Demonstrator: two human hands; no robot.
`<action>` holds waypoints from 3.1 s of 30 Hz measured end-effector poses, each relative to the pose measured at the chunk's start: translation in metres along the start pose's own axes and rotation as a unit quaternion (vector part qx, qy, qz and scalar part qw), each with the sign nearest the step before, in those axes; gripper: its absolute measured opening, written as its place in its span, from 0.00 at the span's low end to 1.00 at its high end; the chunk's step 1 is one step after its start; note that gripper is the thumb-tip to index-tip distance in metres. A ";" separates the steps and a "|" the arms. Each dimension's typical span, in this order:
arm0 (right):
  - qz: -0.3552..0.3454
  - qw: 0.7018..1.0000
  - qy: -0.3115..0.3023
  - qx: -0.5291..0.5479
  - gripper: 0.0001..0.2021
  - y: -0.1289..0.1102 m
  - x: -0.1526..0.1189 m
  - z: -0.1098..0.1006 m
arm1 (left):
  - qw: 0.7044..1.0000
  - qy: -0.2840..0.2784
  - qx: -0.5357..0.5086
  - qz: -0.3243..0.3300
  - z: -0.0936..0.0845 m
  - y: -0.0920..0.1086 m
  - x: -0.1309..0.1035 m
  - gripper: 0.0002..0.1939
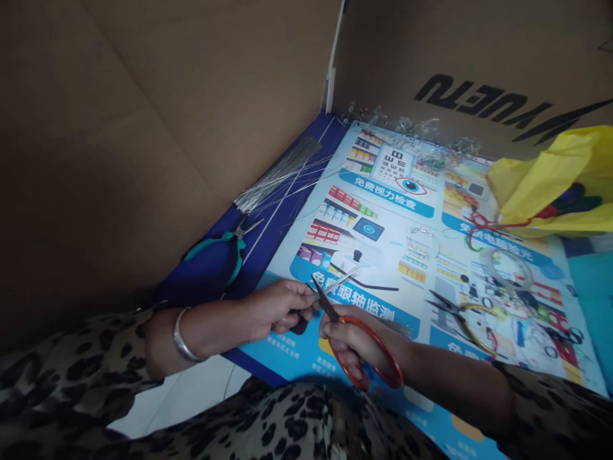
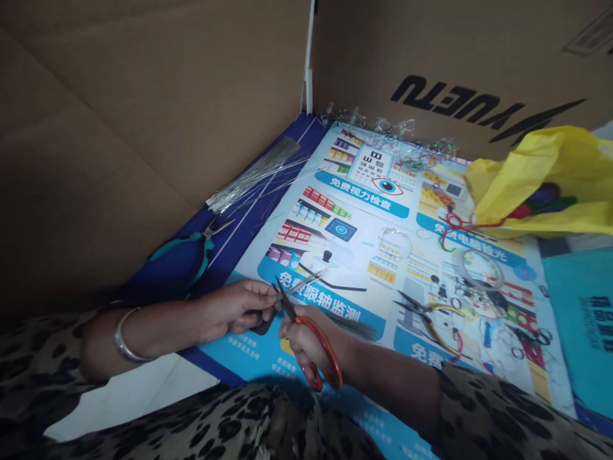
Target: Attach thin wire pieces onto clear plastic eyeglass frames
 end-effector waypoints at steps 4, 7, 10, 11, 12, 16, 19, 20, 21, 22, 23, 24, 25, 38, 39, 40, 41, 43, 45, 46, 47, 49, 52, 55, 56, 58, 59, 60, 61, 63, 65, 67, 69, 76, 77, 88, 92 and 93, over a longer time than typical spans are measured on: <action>0.003 1.000 0.002 -0.001 0.06 0.003 0.001 0.000 | 1.000 -0.004 0.008 -0.001 -0.001 0.001 0.000 0.14; -0.004 0.999 -0.016 -0.051 0.10 0.003 0.001 0.000 | 1.000 -0.011 0.019 -0.008 -0.002 0.001 0.001 0.14; -0.005 0.993 -0.043 -0.111 0.15 -0.001 -0.001 -0.001 | 0.999 -0.012 0.031 -0.005 -0.003 0.001 0.001 0.12; 0.002 0.991 -0.049 -0.124 0.16 -0.003 -0.003 -0.001 | 0.999 -0.013 0.035 -0.002 -0.003 0.001 0.001 0.11; 0.012 0.990 -0.053 -0.132 0.16 -0.005 -0.004 -0.001 | 0.999 -0.015 0.040 -0.001 -0.003 0.001 0.001 0.10; 0.031 0.989 -0.052 -0.134 0.14 -0.014 -0.008 0.002 | 0.998 -0.022 0.054 -0.012 -0.002 -0.001 -0.003 0.08; 0.034 0.991 -0.043 -0.123 0.16 -0.010 -0.005 0.002 | 0.998 -0.014 0.054 -0.022 -0.002 -0.002 -0.005 0.07; 0.035 0.992 -0.037 -0.114 0.16 -0.007 -0.004 0.002 | 0.998 -0.014 0.051 -0.022 -0.001 -0.002 -0.005 0.07; 0.033 0.994 -0.032 -0.102 0.16 -0.004 -0.002 0.002 | 0.999 -0.013 0.047 -0.020 -0.001 -0.003 -0.005 0.06; 0.033 0.995 -0.028 -0.088 0.16 -0.001 0.000 0.002 | 0.999 -0.013 0.044 -0.019 -0.001 -0.003 -0.005 0.06; 0.034 0.996 -0.028 -0.076 0.16 0.001 0.001 0.002 | 0.999 -0.012 0.040 -0.017 -0.001 -0.003 -0.005 0.06; 0.036 0.997 -0.030 -0.067 0.16 0.003 0.002 0.002 | 0.999 -0.010 0.036 -0.016 -0.001 -0.004 -0.005 0.06; 0.035 0.997 -0.031 -0.061 0.15 0.004 0.002 0.002 | 0.999 -0.008 0.033 -0.016 -0.001 -0.004 -0.005 0.06; 0.008 0.999 -0.036 -0.030 0.14 0.006 0.001 0.004 | 0.999 0.018 -0.047 0.002 0.007 -0.013 -0.006 0.06; 0.004 0.999 -0.036 -0.030 0.14 0.006 0.001 0.005 | 0.998 0.021 -0.051 0.002 0.008 -0.014 -0.007 0.05; 0.002 0.999 -0.034 -0.032 0.14 0.005 0.001 0.005 | 0.998 0.024 -0.054 0.003 0.008 -0.014 -0.007 0.06; 0.003 0.999 -0.032 -0.033 0.14 0.004 0.000 0.006 | 0.998 0.028 -0.056 0.006 0.009 -0.014 -0.007 0.06; 0.011 0.999 -0.027 -0.036 0.14 0.002 0.000 0.007 | 0.998 0.034 -0.056 0.013 0.009 -0.015 -0.007 0.05; 0.020 0.999 -0.016 -0.041 0.12 -0.001 -0.001 0.008 | 0.998 0.036 -0.056 0.014 0.008 -0.016 -0.007 0.03; 0.021 0.999 -0.010 -0.045 0.12 -0.001 -0.001 0.008 | 0.998 0.036 -0.057 0.013 0.008 -0.017 -0.007 0.02; 0.022 0.999 -0.007 -0.049 0.11 -0.001 0.000 0.007 | 0.998 0.035 -0.058 0.011 0.008 -0.017 -0.007 0.01; 0.018 0.998 -0.006 -0.054 0.11 0.002 0.001 0.007 | 0.998 0.032 -0.059 0.011 0.007 -0.018 -0.006 0.01; 0.011 0.999 -0.010 -0.044 0.12 0.011 0.004 0.004 | 0.998 0.027 -0.059 0.010 0.006 -0.018 -0.005 0.02; 0.007 0.999 -0.013 -0.031 0.12 0.019 0.005 0.002 | 0.998 0.022 -0.064 0.007 0.006 -0.018 -0.005 0.02; 0.006 0.999 -0.015 -0.030 0.12 0.020 0.005 0.002 | 0.998 0.021 -0.065 0.005 0.006 -0.018 -0.005 0.02; 0.001 0.999 -0.012 -0.029 0.11 0.021 0.005 0.001 | 0.998 0.019 -0.066 0.002 0.006 -0.018 -0.006 0.02; 0.000 1.000 -0.008 -0.029 0.11 0.020 0.005 0.001 | 0.998 0.020 -0.065 -0.001 0.006 -0.017 -0.006 0.01; -0.001 1.000 -0.005 -0.026 0.11 0.020 0.005 0.001 | 0.998 0.021 -0.064 -0.005 0.006 -0.017 -0.006 0.01; 0.000 1.000 -0.004 -0.021 0.11 0.020 0.005 0.001 | 0.998 0.022 -0.063 -0.010 0.006 -0.017 -0.006 0.02; 0.001 1.000 -0.008 -0.008 0.12 0.020 0.005 0.001 | 0.998 0.021 -0.064 -0.016 0.005 -0.016 -0.006 0.03; -0.001 1.000 -0.016 0.007 0.13 0.021 0.005 0.001 | 0.997 0.017 -0.067 -0.018 0.005 -0.015 -0.006 0.04; -0.005 1.000 -0.019 0.015 0.13 0.022 0.005 0.001 | 0.997 0.012 -0.070 -0.018 0.005 -0.015 -0.005 0.05; -0.007 1.000 -0.020 0.015 0.13 0.023 0.005 0.000 | 0.997 0.010 -0.069 -0.020 0.005 -0.016 -0.004 0.05; 0.019 0.994 -0.040 -0.100 0.16 0.003 -0.001 0.001 | 0.999 -0.007 -0.034 -0.022 0.002 -0.013 -0.004 0.07; 0.031 0.990 -0.047 -0.131 0.17 -0.003 -0.002 0.002 | 0.999 -0.007 -0.026 -0.023 0.002 -0.012 -0.005 0.07; 0.031 0.995 -0.042 -0.089 0.17 -0.004 -0.002 0.004 | 1.000 -0.004 0.000 -0.026 0.002 -0.012 -0.008 0.05; 0.030 0.998 -0.025 -0.057 0.15 0.012 0.004 0.002 | 1.000 -0.003 -0.017 -0.010 0.002 -0.016 -0.007 0.07; 0.030 0.998 -0.021 -0.054 0.14 0.014 0.005 0.002 | 1.000 -0.001 -0.022 -0.009 0.002 -0.016 -0.007 0.07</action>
Point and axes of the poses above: each hand's wrist, its own x-axis towards the middle knuckle, its own z-axis out of the palm, y = z × x, the point moved 5 cm from there along x, towards the middle knuckle, and after that the axes turned 5 degrees about -z, right-handed, at the moved point
